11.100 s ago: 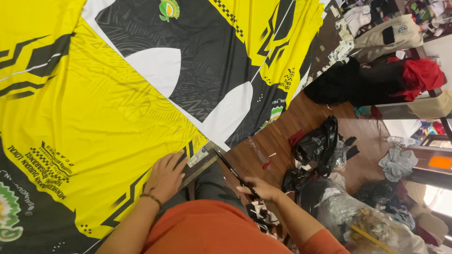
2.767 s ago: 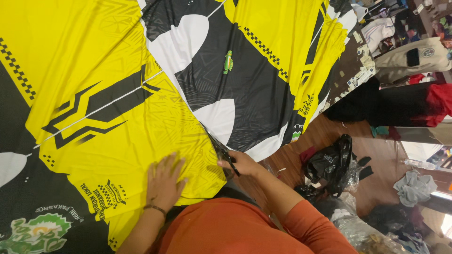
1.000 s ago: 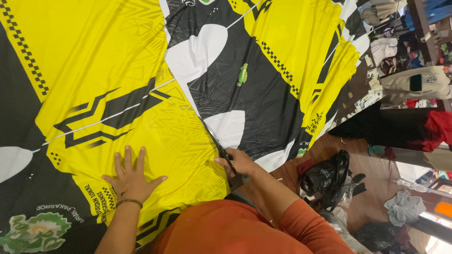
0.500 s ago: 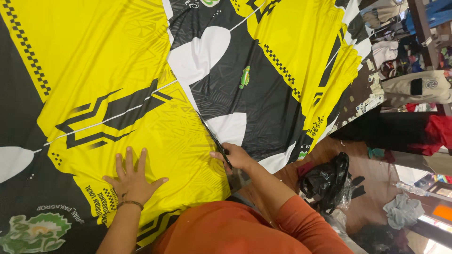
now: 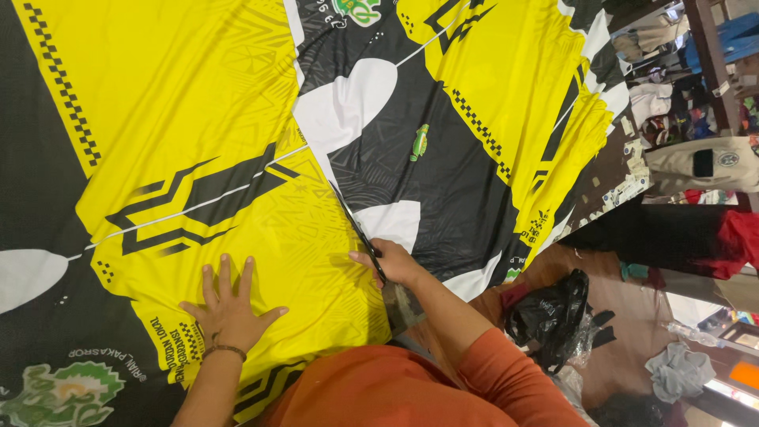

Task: The person uses scissors to cut a large piece of white fabric laid over a patterned yellow and black jersey on a table. They carefully follow the outline of the jersey, cutting the fabric into a specific shape while holding the material steady with their left hand.

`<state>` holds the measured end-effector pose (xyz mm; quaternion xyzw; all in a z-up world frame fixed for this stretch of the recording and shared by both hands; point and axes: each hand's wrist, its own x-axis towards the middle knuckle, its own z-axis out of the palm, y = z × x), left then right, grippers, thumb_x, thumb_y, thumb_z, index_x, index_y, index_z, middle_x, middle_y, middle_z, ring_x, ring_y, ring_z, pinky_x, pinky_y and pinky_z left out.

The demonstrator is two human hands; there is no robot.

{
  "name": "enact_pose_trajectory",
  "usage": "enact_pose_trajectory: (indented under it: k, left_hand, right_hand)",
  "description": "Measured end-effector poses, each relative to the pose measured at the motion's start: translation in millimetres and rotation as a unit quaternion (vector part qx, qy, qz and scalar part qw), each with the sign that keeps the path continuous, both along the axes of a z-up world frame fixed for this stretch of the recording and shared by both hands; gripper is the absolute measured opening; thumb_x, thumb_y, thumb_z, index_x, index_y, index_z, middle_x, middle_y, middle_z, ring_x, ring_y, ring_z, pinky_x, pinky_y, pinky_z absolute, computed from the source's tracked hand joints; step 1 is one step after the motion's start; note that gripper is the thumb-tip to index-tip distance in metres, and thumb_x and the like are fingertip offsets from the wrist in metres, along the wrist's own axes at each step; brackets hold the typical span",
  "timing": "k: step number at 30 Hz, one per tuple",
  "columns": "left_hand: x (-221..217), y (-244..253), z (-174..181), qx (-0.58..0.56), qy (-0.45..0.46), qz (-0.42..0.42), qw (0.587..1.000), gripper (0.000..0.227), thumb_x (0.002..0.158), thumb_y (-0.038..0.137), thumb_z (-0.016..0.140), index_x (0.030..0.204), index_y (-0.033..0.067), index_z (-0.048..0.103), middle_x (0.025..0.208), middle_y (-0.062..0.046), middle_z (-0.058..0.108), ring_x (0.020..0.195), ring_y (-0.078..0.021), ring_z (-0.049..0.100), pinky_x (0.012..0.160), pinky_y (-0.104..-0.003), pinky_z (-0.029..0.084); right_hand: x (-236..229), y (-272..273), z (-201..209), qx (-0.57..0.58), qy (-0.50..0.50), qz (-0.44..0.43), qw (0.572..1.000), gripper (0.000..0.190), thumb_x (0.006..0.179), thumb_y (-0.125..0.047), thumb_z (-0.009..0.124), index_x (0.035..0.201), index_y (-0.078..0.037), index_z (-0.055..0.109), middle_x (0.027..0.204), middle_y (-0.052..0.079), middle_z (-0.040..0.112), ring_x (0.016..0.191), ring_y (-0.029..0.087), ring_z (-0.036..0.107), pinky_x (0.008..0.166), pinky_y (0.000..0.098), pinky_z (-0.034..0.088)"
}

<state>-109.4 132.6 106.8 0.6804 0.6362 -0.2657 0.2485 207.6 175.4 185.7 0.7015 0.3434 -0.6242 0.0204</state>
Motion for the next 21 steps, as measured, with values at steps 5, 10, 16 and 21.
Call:
enact_pose_trajectory:
  k: [5,10,16,21]
  left_hand:
    - [-2.3,-3.4,-2.3,0.019,-0.010,0.002,1.000,0.121,0.070,0.096,0.048,0.165,0.0411,-0.003,0.177,-0.002,-0.014,0.161,-0.0382,-0.012,0.108,-0.084,0.014]
    - [-1.1,0.2,0.6,0.005,-0.013,0.005,1.000,0.120,0.071,0.095,0.048,0.165,0.0417,-0.005,0.176,-0.002,-0.017,0.160,-0.0382,-0.014,0.109,-0.084,0.013]
    - [-2.0,0.5,-0.5,-0.002,0.002,-0.008,1.000,0.121,0.072,0.097,0.046,0.165,0.0407,-0.007,0.176,-0.003,-0.017,0.160,-0.0389,-0.013,0.109,-0.083,0.014]
    - [-1.8,1.3,-1.0,-0.008,0.005,-0.009,1.000,0.121,0.072,0.097,0.045,0.164,0.0413,-0.009,0.176,-0.002,-0.020,0.160,-0.0383,-0.016,0.109,-0.084,0.013]
  right_hand:
    - [5.1,-7.2,-25.9,0.011,0.020,-0.025,0.999,0.057,0.081,-0.060,0.070,0.108,-0.009,0.065,0.065,0.011,0.069,0.050,0.017,0.063,0.059,0.0276,0.052]
    - [-5.2,13.8,-4.4,0.003,0.015,-0.025,1.000,0.058,0.083,-0.060,0.067,0.114,-0.010,0.065,0.073,0.011,0.071,0.050,0.017,0.064,0.058,0.0279,0.054]
    - [-1.7,15.2,-26.0,0.021,0.032,-0.043,0.998,0.056,0.083,-0.053,0.073,0.113,-0.006,0.065,0.079,0.012,0.069,0.050,0.018,0.063,0.049,0.0309,0.057]
    - [-7.5,30.5,-13.1,0.028,0.017,-0.009,0.999,0.051,0.086,-0.058,0.068,0.100,-0.009,0.064,0.063,0.010,0.067,0.049,0.019,0.064,0.058,0.0291,0.050]
